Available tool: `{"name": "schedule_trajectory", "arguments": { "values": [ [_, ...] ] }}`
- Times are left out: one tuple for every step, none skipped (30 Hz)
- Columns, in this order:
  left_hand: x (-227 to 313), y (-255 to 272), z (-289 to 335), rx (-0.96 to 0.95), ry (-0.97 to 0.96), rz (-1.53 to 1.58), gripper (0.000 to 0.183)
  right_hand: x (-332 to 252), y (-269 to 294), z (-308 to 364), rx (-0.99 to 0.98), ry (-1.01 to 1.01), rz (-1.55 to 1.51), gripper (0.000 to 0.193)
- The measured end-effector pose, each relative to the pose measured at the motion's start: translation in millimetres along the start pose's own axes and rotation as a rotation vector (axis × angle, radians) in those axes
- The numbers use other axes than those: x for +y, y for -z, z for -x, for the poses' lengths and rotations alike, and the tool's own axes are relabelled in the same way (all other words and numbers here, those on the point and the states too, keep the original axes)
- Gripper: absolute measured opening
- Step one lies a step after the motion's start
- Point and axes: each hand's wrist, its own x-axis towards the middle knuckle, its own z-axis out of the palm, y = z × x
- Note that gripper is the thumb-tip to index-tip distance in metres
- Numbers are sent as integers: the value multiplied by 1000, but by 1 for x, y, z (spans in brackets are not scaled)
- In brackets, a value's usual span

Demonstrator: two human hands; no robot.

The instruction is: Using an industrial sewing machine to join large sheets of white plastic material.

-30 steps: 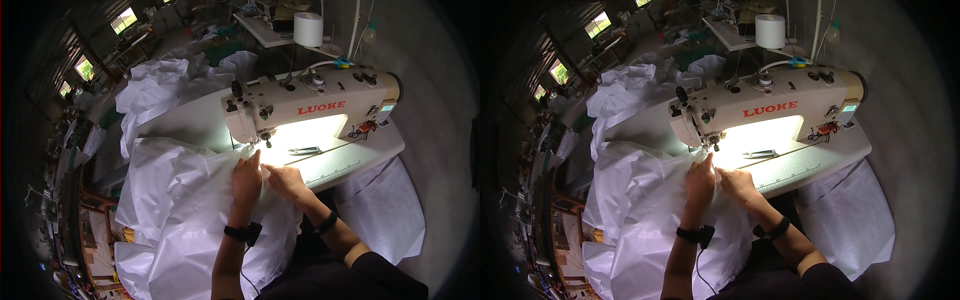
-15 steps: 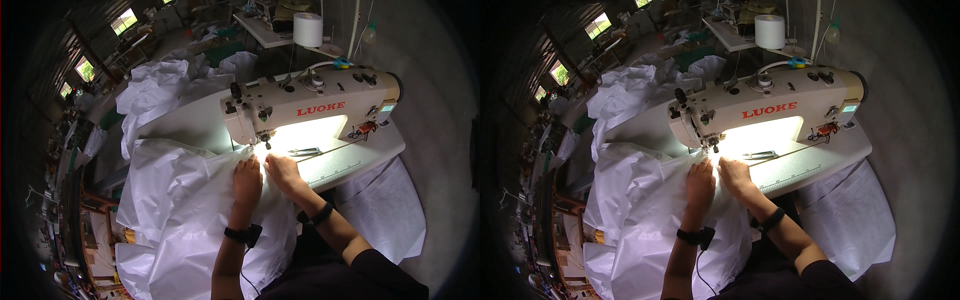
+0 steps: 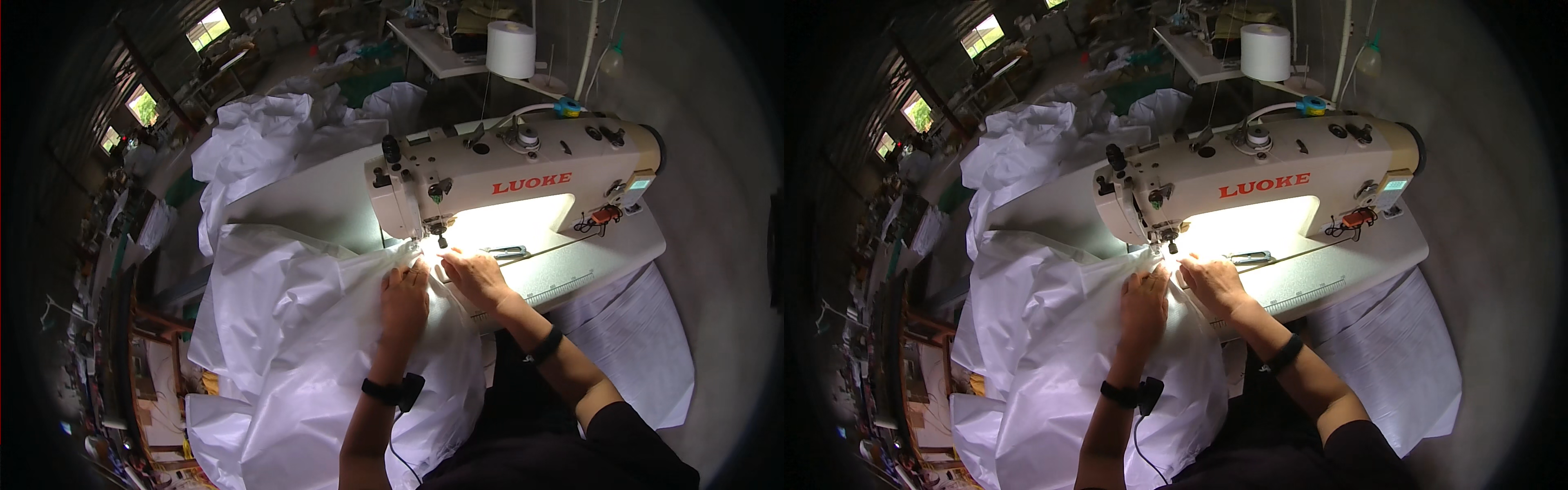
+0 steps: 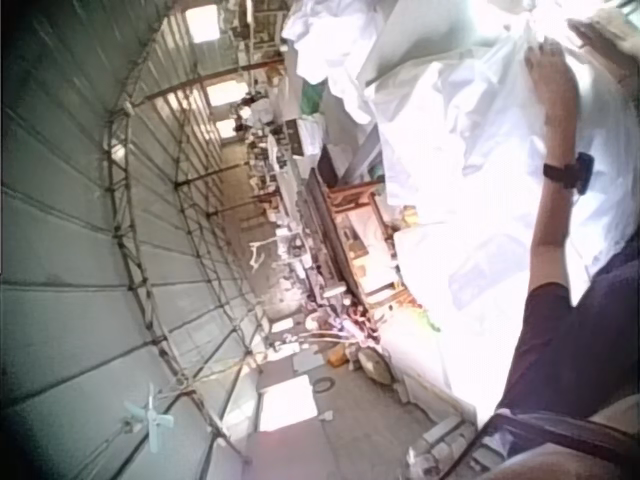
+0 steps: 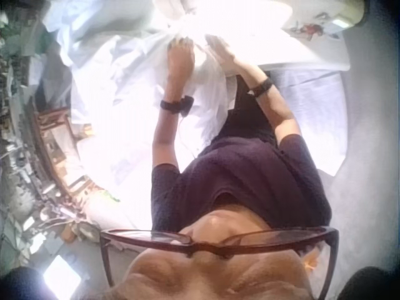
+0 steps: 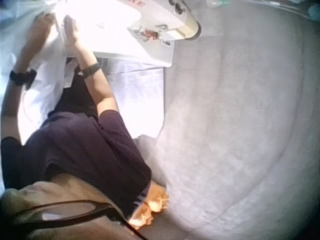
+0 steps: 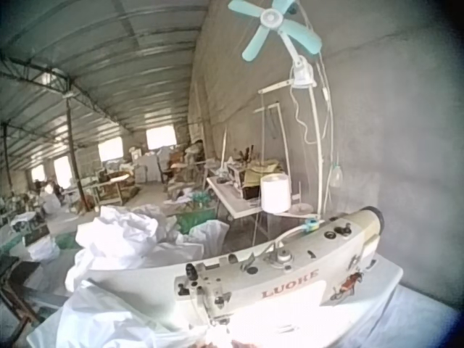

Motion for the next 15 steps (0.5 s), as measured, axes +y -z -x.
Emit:
{"name": "schedule_trajectory", "arguments": {
  "values": [
    [2, 1, 0, 15, -3, 17, 42, 4, -1, -2, -1, 23, 22, 15],
    [3, 2, 0, 29, -6, 34, 44, 7, -2, -4, -2, 45, 44, 18],
    [2, 1, 0, 26, -5, 32, 44, 4, -1, -8, -2, 44, 40, 18],
    [1, 1, 1, 21, -3, 66, 47, 1, 2, -11, -85, 36, 82, 22],
    [-1, 1, 2, 15, -1, 99, 50, -3, 4, -12, -167, 27, 124, 28],
    [0, 3, 2, 14, -1, 98, 50, -4, 5, -12, -167, 27, 122, 28],
    [1, 6, 2, 11, -4, 80, 47, -5, 5, -12, -169, 36, 125, 31],
    [2, 8, 2, 8, -7, 62, 44, -6, 5, -12, -170, 46, 128, 34],
    [2, 6, 2, 5, -8, 64, 44, -7, 4, -13, -171, 42, 126, 34],
    [2, 2, 3, 19, 0, 29, 46, -7, 2, -16, -185, 28, 105, 33],
    [2, 0, 3, 32, 8, -6, 47, -8, 0, -17, -198, 13, 83, 32],
    [3, 0, 2, 32, 3, -4, 47, -8, -2, -19, -195, 9, 84, 32],
    [3, 1, 2, 67, -16, 14, 46, -8, -4, -21, -197, -29, 80, 34],
    [4, 2, 1, 102, -36, 34, 44, -7, -3, -20, -199, -68, 77, 38],
    [-1, 1, 2, 104, -37, 28, 44, -8, -4, -19, -194, -65, 74, 38]
  ]
}}
